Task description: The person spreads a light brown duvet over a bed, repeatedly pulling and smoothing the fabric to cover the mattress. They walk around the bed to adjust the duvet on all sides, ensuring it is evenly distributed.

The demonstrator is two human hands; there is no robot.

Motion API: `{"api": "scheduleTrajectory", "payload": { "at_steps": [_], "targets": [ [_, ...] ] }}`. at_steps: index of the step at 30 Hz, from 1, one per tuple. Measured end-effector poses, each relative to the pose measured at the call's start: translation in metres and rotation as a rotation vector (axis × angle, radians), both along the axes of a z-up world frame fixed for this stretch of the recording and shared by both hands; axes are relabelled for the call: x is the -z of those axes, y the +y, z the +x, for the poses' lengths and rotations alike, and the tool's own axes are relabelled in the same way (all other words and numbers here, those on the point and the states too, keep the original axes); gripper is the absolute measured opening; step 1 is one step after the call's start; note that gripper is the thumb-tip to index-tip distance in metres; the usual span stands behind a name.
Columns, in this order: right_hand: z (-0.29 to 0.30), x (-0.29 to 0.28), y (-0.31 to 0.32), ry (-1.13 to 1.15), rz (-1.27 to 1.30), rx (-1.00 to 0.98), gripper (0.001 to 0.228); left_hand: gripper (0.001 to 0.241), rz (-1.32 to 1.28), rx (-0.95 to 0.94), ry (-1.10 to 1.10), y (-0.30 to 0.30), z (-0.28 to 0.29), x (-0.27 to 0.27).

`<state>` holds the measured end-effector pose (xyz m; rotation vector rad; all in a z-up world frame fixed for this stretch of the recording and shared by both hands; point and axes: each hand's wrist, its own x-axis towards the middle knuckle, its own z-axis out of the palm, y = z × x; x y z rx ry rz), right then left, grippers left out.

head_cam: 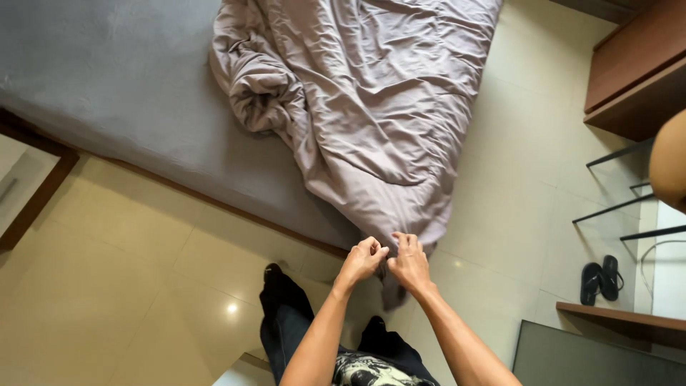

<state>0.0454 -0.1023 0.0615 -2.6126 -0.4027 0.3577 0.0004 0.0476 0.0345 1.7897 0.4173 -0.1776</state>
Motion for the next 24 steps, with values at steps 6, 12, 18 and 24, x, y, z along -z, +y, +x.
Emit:
{"api": "scheduleTrajectory", "payload": {
  "at_steps": [6,12,18,24],
  "targets": [
    [-0.002,0.005,0.126,0.022,0.169,0.116,0.054,0.030,-0.079,-0.138,-0.002,0.123,0.008,0.032],
    [-0.015,0.000,0.246,0.188,0.236,0.210,0.054,0.027,0.016,-0.366,0.005,0.257,0.020,0.106],
    [-0.005,0.012,0.291,0.263,0.298,0.296,0.055,0.027,-0.126,-0.521,0.247,0.328,0.048,0.079],
    [0.038,0.021,0.323,0.131,0.364,0.279,0.055,0.024,0.076,-0.609,-0.045,0.363,0.097,0.114]
  ]
}}
